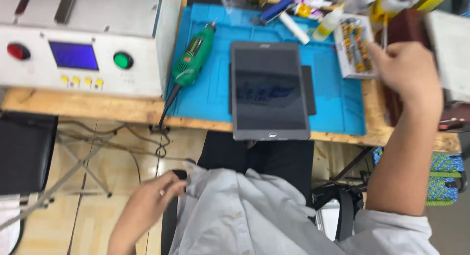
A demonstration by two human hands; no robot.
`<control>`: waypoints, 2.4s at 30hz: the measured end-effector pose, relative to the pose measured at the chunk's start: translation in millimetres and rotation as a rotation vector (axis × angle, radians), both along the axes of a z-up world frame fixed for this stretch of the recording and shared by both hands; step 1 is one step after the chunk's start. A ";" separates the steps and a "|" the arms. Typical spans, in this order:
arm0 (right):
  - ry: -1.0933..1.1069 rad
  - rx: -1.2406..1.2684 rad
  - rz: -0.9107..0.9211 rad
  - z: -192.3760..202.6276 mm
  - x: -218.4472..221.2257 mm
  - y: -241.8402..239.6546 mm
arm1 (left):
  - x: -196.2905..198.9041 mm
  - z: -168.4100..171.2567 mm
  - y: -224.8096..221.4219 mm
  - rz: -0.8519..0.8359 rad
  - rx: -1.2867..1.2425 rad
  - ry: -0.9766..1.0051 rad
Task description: Repairing a tablet by cleaning the charging port, cutting adhesive strips, and testing the charging functionality.
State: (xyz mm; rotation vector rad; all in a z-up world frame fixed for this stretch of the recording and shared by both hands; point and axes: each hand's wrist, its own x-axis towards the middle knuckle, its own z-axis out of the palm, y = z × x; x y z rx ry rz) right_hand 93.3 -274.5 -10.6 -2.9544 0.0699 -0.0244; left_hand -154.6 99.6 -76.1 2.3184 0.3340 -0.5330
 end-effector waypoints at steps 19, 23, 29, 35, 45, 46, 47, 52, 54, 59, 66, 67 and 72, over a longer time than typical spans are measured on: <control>0.815 0.527 0.292 -195.7 -181.9 119.7 | -34.6 -168.8 122.0 0.564 0.318 0.049; 0.522 0.366 0.440 -237.4 -169.8 135.9 | -7.8 -171.5 89.3 0.455 0.361 -0.064; 0.639 0.284 0.422 -254.3 -172.0 143.0 | 13.9 -107.5 -4.3 0.145 0.110 -0.419; 0.126 0.155 0.777 -221.1 -185.0 141.5 | 40.3 -94.7 -55.7 -0.137 -0.247 -0.524; -0.719 0.082 0.880 -119.6 -232.3 137.8 | 40.6 -50.1 -85.4 -0.034 -1.216 0.288; -0.717 0.082 0.866 -123.8 -237.3 135.1 | 38.2 -47.6 -90.6 -0.042 -1.211 0.299; -0.637 0.130 0.875 -128.1 -240.9 133.5 | 36.1 -45.1 -94.6 0.001 -1.222 0.206; -0.422 0.613 0.842 -120.4 -243.5 122.8 | 21.7 -38.6 -103.1 0.032 -1.112 -0.194; -0.314 1.258 0.460 -112.5 -234.4 120.3 | 18.2 -37.6 -104.7 0.103 -1.186 -0.235; -0.042 1.543 0.399 -87.3 -227.1 126.9 | 12.0 -12.3 -108.8 0.026 -1.147 -0.276; -0.377 1.457 0.423 -78.6 -224.9 137.8 | 14.8 -22.4 -114.6 -0.036 -1.047 -0.369; -0.378 1.457 0.421 -78.6 -224.5 137.4 | 15.3 -14.5 -115.8 -0.038 -1.046 -0.367; -0.502 1.410 0.463 -81.0 -223.9 134.4 | 16.3 0.1 -118.3 -0.051 -1.047 -0.366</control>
